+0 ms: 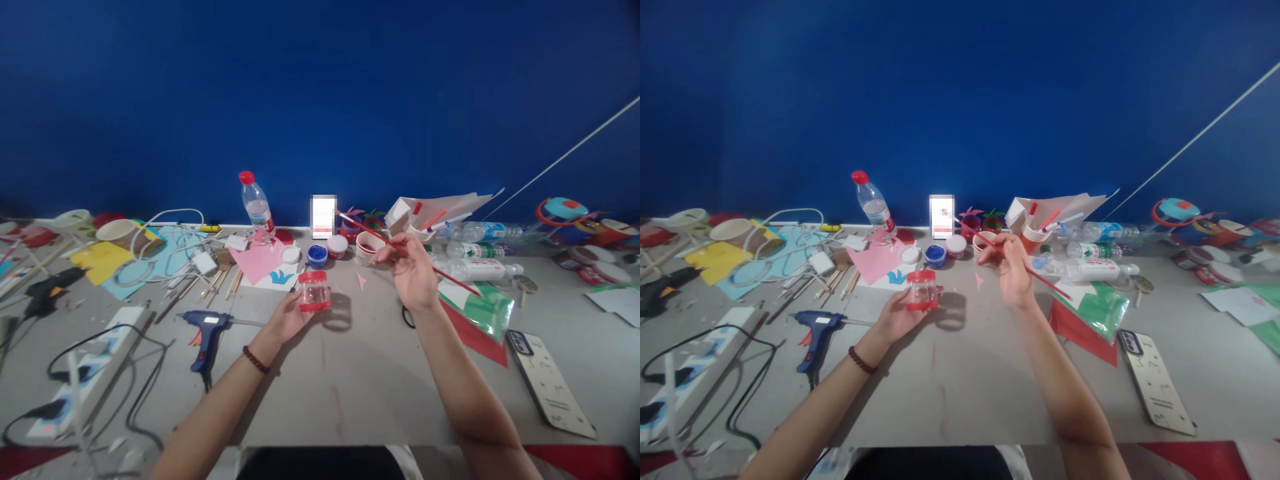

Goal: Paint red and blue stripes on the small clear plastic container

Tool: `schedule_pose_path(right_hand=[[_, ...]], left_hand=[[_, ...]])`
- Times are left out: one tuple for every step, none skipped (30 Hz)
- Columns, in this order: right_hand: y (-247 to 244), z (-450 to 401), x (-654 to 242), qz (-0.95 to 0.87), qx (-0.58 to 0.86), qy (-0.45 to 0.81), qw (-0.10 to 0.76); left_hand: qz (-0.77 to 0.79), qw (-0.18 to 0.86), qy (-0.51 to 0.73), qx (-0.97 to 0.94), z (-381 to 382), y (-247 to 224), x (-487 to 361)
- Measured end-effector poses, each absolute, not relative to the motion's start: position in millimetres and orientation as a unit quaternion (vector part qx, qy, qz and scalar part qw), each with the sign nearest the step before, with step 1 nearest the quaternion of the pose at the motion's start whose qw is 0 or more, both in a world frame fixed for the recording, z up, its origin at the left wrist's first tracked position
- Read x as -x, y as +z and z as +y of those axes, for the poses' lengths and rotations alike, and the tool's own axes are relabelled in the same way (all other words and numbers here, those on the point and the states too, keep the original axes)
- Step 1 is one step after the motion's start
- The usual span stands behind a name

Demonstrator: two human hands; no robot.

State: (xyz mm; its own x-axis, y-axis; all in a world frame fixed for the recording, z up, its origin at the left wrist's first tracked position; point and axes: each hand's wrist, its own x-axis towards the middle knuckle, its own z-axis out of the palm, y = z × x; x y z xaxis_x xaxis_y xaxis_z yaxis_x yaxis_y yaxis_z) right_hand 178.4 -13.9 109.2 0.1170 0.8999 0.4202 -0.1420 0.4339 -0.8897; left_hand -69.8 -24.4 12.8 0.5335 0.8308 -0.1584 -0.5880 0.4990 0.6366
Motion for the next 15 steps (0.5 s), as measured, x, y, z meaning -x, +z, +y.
schedule_pose_path(right_hand=[[108.8, -12.5, -181.7, -0.529, 0.362, 0.411, 0.648], [108.1, -11.5, -184.3, -0.527, 0.370, 0.422, 0.638], [107.2, -10.7, -186.0, -0.527, 0.380, 0.427, 0.629], [106.2, -10.0, -186.9, -0.527, 0.388, 0.428, 0.623], [105.2, -9.6, -186.9, -0.529, 0.394, 0.425, 0.621], [104.3, -9.2, -186.1, -0.530, 0.399, 0.418, 0.621], [103.8, -8.9, -184.6, -0.533, 0.402, 0.409, 0.622], [103.6, -8.6, -182.6, -0.537, 0.405, 0.401, 0.622], [103.7, -8.3, -180.3, -0.542, 0.407, 0.392, 0.623], [104.1, -7.9, -177.6, -0.546, 0.409, 0.381, 0.624], [104.7, -7.5, -174.8, -0.551, 0.413, 0.368, 0.625], [105.3, -6.9, -172.0, -0.556, 0.416, 0.353, 0.627], [105.8, -6.0, -169.2, -0.560, 0.419, 0.336, 0.631], [106.2, -4.8, -166.5, -0.564, 0.420, 0.319, 0.636], [106.4, -3.1, -164.1, -0.567, 0.418, 0.304, 0.641]], left_hand=[[0.227, 0.837, 0.423, -0.262, -24.9, 12.6, 69.6], [0.224, 0.839, 0.422, -0.261, -25.4, 12.2, 69.5], [0.221, 0.840, 0.421, -0.260, -25.8, 11.7, 69.4], [0.218, 0.841, 0.422, -0.259, -26.0, 10.9, 69.5], [0.215, 0.842, 0.423, -0.257, -26.0, 10.0, 69.7], [0.213, 0.842, 0.424, -0.256, -25.9, 8.8, 69.9], [0.211, 0.843, 0.424, -0.256, -25.6, 7.5, 70.3], [0.209, 0.843, 0.423, -0.258, -25.3, 6.2, 70.8], [0.207, 0.844, 0.421, -0.261, -25.1, 4.8, 71.4], [0.206, 0.844, 0.418, -0.265, -25.0, 3.6, 72.0], [0.204, 0.845, 0.415, -0.270, -25.1, 2.5, 72.7], [0.202, 0.845, 0.413, -0.274, -25.3, 1.7, 73.4], [0.200, 0.844, 0.413, -0.277, -25.6, 1.1, 73.9], [0.198, 0.844, 0.413, -0.279, -26.0, 0.7, 74.3], [0.197, 0.844, 0.413, -0.279, -26.3, 0.6, 74.6]])
